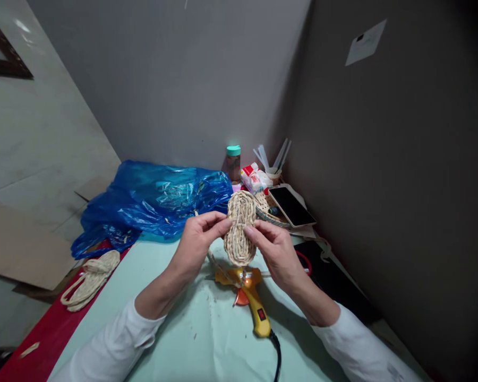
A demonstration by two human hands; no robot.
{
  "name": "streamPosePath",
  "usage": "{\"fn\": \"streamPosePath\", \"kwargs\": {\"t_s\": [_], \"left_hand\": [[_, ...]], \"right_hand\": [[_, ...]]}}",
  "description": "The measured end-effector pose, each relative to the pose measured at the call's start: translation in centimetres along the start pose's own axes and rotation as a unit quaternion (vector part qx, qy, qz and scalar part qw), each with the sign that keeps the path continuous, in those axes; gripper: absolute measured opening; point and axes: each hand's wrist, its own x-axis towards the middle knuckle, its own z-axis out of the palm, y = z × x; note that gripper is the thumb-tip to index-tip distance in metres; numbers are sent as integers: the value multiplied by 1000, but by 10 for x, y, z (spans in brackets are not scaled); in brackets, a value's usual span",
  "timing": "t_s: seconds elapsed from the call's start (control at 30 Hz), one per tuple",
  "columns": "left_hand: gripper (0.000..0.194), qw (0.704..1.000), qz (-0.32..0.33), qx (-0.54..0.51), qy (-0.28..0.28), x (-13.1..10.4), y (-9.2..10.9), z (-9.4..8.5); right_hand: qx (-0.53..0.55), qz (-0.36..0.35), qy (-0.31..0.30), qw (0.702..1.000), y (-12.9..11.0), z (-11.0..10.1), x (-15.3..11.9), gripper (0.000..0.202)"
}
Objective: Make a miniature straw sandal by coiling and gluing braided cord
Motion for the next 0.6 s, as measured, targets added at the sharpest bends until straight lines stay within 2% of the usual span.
{"fn": "streamPosePath", "kwargs": {"t_s": [0.1, 0.17, 0.33, 0.4, 0.5, 0.6], "left_hand": [[48, 996, -63, -43, -54, 3, 3, -5], [54, 992, -87, -63, -62, 2, 5, -7], [45, 984, -96, -150, -18, -3, 4, -4], [40, 983, -84, -164, -18, -5, 3, -2], [37, 987, -69, -143, -9, -7, 2, 0], [35, 992, -46, -110, 49, -5, -1, -5]], "right_hand": [[18, 10, 10, 1000, 3, -1, 3, 28], [27, 14, 17, 999, 4, -2, 4, 29], [40, 2, 38, 998, 9, -3, 3, 28], [51, -7, 45, 998, 11, -2, 3, 27], [77, -18, 65, 995, 11, 0, 4, 26], [107, -23, 102, 989, 9, -5, 8, 24]]}}
